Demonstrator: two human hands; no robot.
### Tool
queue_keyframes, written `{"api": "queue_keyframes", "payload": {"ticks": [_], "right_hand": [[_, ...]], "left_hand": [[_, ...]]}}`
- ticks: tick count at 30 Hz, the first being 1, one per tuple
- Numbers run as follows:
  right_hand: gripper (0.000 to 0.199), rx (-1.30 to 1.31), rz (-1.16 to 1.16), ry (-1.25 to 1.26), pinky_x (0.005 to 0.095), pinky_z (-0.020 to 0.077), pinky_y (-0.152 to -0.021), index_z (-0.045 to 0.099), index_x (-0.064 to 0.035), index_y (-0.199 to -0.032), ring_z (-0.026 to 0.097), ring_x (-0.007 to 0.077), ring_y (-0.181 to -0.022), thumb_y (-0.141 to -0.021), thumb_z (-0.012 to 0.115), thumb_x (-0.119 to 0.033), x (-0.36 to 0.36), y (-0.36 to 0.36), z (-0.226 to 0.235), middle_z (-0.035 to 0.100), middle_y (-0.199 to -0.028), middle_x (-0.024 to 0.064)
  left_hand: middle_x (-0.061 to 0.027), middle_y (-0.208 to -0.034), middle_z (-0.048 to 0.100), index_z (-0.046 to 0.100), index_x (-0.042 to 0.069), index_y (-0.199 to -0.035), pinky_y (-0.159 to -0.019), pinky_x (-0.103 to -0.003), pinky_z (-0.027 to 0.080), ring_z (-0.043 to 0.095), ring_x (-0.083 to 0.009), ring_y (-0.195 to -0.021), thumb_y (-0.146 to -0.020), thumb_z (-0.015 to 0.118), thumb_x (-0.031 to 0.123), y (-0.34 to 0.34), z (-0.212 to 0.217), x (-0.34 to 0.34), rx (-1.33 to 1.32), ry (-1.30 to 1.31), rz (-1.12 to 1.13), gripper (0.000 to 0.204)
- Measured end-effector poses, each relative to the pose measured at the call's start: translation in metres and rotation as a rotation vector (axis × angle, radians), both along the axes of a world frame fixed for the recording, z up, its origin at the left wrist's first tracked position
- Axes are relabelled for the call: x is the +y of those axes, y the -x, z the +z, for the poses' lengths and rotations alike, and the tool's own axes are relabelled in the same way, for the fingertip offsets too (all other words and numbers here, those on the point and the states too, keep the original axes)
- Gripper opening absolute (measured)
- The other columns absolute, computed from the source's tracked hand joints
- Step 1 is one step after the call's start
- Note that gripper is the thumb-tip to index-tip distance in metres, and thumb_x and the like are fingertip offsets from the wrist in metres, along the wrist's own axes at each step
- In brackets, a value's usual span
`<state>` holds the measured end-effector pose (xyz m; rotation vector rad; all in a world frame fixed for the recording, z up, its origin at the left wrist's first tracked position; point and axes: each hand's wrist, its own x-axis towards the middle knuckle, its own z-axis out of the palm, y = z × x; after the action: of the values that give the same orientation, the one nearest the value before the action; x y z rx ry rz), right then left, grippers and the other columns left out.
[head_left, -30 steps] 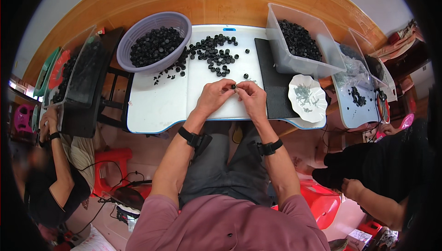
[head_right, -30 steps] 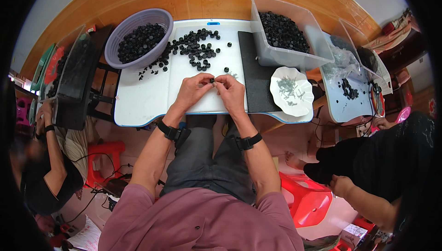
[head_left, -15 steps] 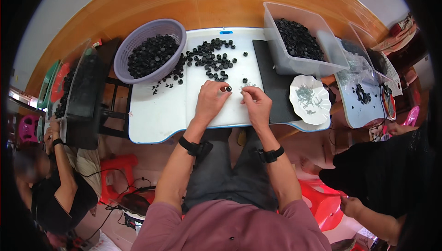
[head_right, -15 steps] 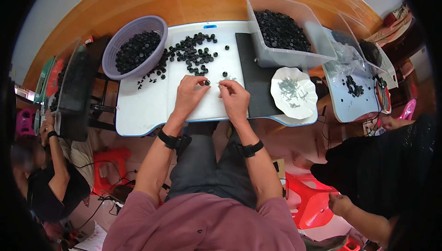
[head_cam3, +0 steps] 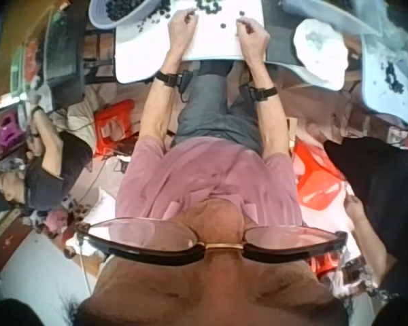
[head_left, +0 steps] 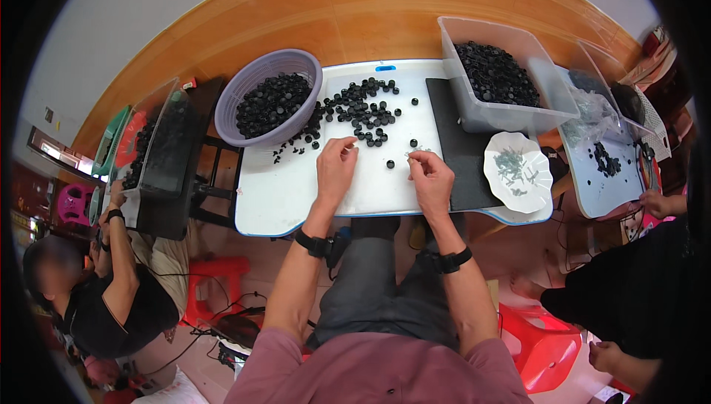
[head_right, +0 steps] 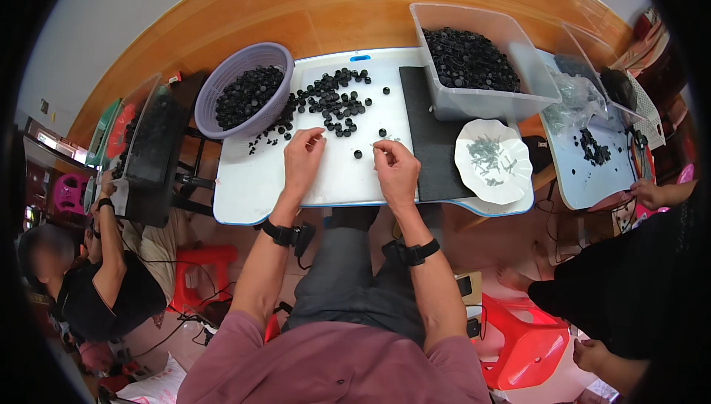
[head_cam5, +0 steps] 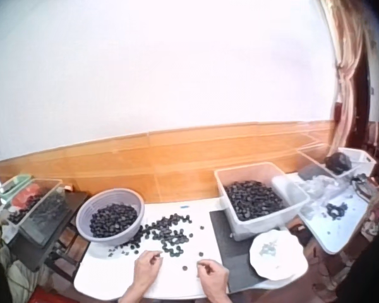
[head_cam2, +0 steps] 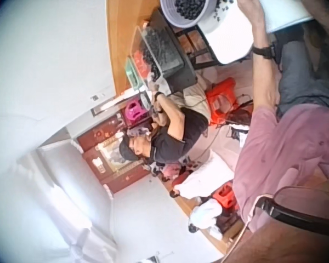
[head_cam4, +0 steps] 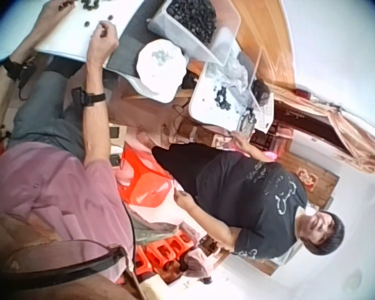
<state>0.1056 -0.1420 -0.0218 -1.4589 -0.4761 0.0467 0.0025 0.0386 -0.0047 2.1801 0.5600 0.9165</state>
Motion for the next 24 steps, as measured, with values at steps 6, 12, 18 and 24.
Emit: {"api": "queue_keyframes", "payload": {"ticks": [6, 12, 18, 24], "right_hand": [[0.008, -0.001, -0.004, 0.017, 0.0232, 0.0467, -0.056, 0.076, -0.0009, -0.095, 0.062, 0.0058, -0.059, -0.089, 0.071, -0.001, -0.001, 0.002, 0.006, 0.07, -0.073, 0.0025], [0.008, 0.006, -0.016, 0.027, 0.0245, 0.0454, -0.055, 0.075, -0.0005, -0.093, 0.059, 0.0058, -0.058, -0.088, 0.07, -0.002, 0.0, 0.004, 0.007, 0.069, -0.073, 0.0034], [0.008, -0.027, -0.01, 0.03, 0.0256, 0.0451, -0.055, 0.075, -0.0003, -0.093, 0.058, 0.0072, -0.057, -0.087, 0.07, -0.001, 0.0, 0.0, 0.005, 0.07, -0.075, 0.0048], [0.009, -0.089, 0.0, 0.098, 0.0225, 0.0496, -0.057, 0.075, 0.0011, -0.097, 0.062, 0.0054, -0.061, -0.091, 0.071, -0.004, -0.002, -0.001, 0.004, 0.07, -0.075, 0.0013]], "left_hand": [[-0.0136, -0.094, 0.068, 0.074, 0.002, -0.11, -0.078, -0.04, 0.055, 0.068, -0.0287, -0.081, -0.087, 0.071, 0.002, -0.019, 0.024, 0.037, 0.195, -0.143, -0.051, 0.024], [-0.0172, -0.104, 0.071, 0.076, 0.003, -0.107, -0.088, -0.044, 0.055, 0.07, -0.0345, -0.094, -0.085, 0.071, 0.002, -0.035, 0.032, 0.045, 0.369, -0.243, -0.188, 0.022], [-0.0163, -0.096, 0.072, 0.076, 0.003, -0.108, -0.083, -0.041, 0.056, 0.069, -0.0318, -0.086, -0.084, 0.071, 0.002, -0.033, 0.029, 0.045, 0.368, -0.31, -0.157, 0.024], [-0.0164, -0.097, 0.072, 0.076, 0.003, -0.11, -0.083, -0.04, 0.056, 0.069, -0.0312, -0.086, -0.084, 0.068, 0.001, -0.031, 0.029, 0.042, 0.333, -0.206, -0.159, 0.027]]}}
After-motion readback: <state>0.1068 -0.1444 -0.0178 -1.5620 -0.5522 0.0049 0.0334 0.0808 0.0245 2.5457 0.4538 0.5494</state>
